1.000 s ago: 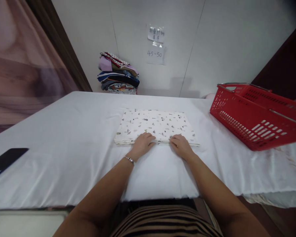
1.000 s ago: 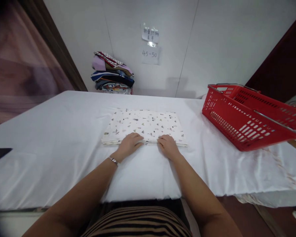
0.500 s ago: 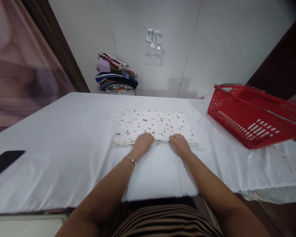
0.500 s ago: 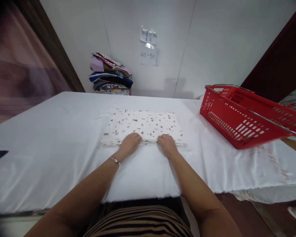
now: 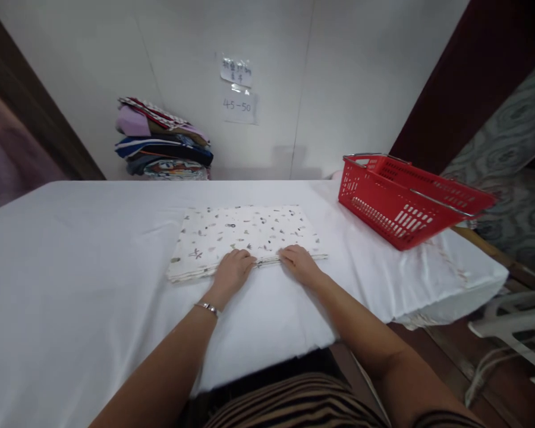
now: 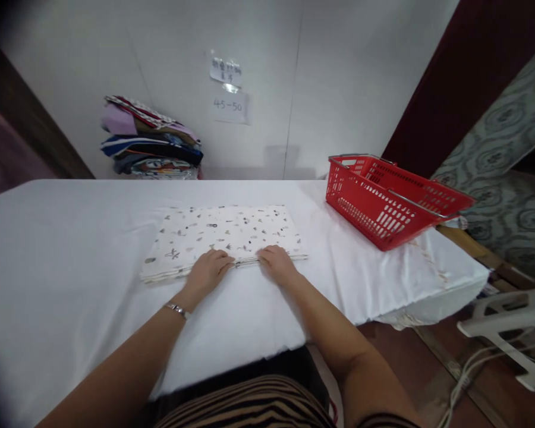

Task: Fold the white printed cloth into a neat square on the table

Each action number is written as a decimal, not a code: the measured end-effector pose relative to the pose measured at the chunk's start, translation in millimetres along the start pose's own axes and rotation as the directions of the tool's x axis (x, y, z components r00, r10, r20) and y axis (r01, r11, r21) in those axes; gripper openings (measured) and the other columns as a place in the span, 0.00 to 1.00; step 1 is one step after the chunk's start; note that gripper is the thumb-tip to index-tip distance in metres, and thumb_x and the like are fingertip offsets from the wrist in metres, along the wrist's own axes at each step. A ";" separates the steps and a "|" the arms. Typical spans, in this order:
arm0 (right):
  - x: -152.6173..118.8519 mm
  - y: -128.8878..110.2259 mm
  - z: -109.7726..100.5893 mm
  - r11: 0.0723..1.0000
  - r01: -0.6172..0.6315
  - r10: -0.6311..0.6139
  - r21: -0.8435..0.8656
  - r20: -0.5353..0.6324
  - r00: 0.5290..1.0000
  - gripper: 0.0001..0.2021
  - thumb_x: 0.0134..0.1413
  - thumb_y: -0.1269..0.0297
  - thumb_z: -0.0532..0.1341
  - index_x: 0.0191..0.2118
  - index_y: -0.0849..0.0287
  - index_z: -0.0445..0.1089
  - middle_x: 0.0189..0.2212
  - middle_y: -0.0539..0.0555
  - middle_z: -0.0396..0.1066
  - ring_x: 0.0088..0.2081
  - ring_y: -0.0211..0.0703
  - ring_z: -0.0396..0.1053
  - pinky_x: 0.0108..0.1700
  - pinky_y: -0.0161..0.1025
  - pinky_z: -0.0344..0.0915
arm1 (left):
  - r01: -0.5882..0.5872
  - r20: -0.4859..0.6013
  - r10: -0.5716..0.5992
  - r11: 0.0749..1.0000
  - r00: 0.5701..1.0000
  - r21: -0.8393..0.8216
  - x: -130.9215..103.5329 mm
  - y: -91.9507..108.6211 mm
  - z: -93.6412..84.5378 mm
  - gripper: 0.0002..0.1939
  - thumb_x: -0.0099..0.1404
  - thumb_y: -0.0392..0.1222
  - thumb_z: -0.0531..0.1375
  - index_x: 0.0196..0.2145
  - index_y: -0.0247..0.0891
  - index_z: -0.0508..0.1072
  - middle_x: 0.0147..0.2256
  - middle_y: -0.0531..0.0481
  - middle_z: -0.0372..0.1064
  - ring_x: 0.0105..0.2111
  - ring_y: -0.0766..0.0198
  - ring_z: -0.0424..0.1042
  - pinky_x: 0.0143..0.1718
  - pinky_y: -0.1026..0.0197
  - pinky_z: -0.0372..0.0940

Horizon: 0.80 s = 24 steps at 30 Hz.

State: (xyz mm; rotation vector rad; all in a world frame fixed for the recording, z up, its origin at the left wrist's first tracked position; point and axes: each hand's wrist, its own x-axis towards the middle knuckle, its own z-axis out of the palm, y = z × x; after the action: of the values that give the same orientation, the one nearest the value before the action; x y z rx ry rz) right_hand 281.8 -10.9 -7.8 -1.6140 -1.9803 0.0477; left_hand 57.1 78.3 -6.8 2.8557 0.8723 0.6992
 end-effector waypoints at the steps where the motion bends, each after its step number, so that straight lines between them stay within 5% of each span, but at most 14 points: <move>1: -3.0 4.3 -6.0 0.999 -0.023 0.025 0.035 -0.037 0.999 0.12 0.58 0.70 0.54 0.46 0.55 0.70 0.42 0.55 0.71 0.45 0.43 0.65 0.48 0.42 0.60 | -0.003 -0.006 0.003 1.000 1.000 -0.006 0.2 -1.1 0.9 0.12 0.66 0.41 0.51 0.37 0.41 0.75 0.36 0.47 0.69 0.37 0.58 0.64 0.38 0.55 0.60; 4: -17.0 27.6 -32.5 0.948 -0.289 0.311 0.134 -0.194 0.930 0.11 0.55 0.69 0.54 0.41 0.56 0.72 0.43 0.55 0.72 0.47 0.44 0.65 0.49 0.41 0.61 | 0.002 -0.015 -0.002 1.000 1.000 -0.018 0.2 -3.5 3.1 0.13 0.66 0.42 0.50 0.37 0.42 0.75 0.36 0.47 0.70 0.37 0.58 0.64 0.38 0.54 0.60; 7: -34.0 56.0 -59.7 0.758 -0.614 0.651 0.221 -0.204 0.731 0.10 0.53 0.64 0.54 0.33 0.58 0.72 0.36 0.54 0.74 0.39 0.43 0.69 0.39 0.38 0.65 | 0.003 -0.027 -0.005 0.999 1.000 -0.051 0.3 -4.1 3.8 0.12 0.66 0.42 0.51 0.36 0.43 0.75 0.35 0.47 0.70 0.36 0.57 0.64 0.37 0.54 0.60; 9: -42.5 68.4 -69.8 0.665 -0.712 0.746 0.228 -0.141 0.651 0.13 0.53 0.59 0.54 0.27 0.60 0.71 0.26 0.54 0.73 0.28 0.41 0.69 0.29 0.36 0.63 | 0.004 -0.036 -0.007 0.997 0.999 -0.073 0.6 -4.4 3.7 0.12 0.65 0.41 0.51 0.35 0.43 0.75 0.34 0.47 0.70 0.36 0.57 0.64 0.36 0.54 0.60; 12: -46.5 71.9 -71.2 0.586 -0.781 0.804 0.216 -0.036 0.593 0.18 0.53 0.54 0.54 0.20 0.60 0.66 0.16 0.51 0.68 0.17 0.35 0.62 0.20 0.33 0.57 | 0.005 -0.038 -0.008 0.997 0.999 -0.082 1.4 -5.1 4.0 0.12 0.65 0.41 0.52 0.35 0.42 0.76 0.34 0.47 0.70 0.35 0.57 0.65 0.36 0.54 0.60; 16: -42.3 61.9 -67.4 0.556 -0.810 0.818 0.185 0.047 0.573 0.16 0.48 0.54 0.59 0.19 0.60 0.65 0.12 0.47 0.63 0.15 0.34 0.59 0.19 0.32 0.53 | 0.010 -0.016 -0.011 0.998 1.000 -0.056 0.7 -2.4 2.6 0.11 0.65 0.40 0.53 0.36 0.41 0.75 0.36 0.47 0.70 0.37 0.58 0.64 0.37 0.55 0.60; 20: -43.9 65.4 -72.8 0.601 -0.793 0.791 0.100 0.070 0.608 0.14 0.48 0.55 0.59 0.20 0.59 0.66 0.11 0.48 0.61 0.18 0.38 0.61 0.22 0.35 0.54 | 0.028 0.036 -0.028 1.000 0.999 -0.006 -2.0 5.3 -1.9 0.10 0.65 0.39 0.54 0.36 0.41 0.75 0.36 0.48 0.70 0.38 0.59 0.64 0.39 0.56 0.59; 24: -41.5 78.1 -71.8 0.674 -0.679 0.721 -0.291 0.058 0.691 0.13 0.50 0.54 0.57 0.27 0.59 0.71 0.25 0.58 0.72 0.28 0.49 0.69 0.28 0.40 0.60 | 0.065 0.064 -0.066 0.998 0.996 0.021 -4.3 9.3 -3.6 0.09 0.65 0.39 0.54 0.36 0.42 0.75 0.37 0.48 0.70 0.40 0.59 0.64 0.39 0.57 0.58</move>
State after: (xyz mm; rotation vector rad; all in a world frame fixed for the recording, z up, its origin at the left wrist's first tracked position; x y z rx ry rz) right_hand 387.7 -50.9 5.7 -2.5448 -1.3751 0.2516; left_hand 57.1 68.1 -3.5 2.8342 0.9637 0.5917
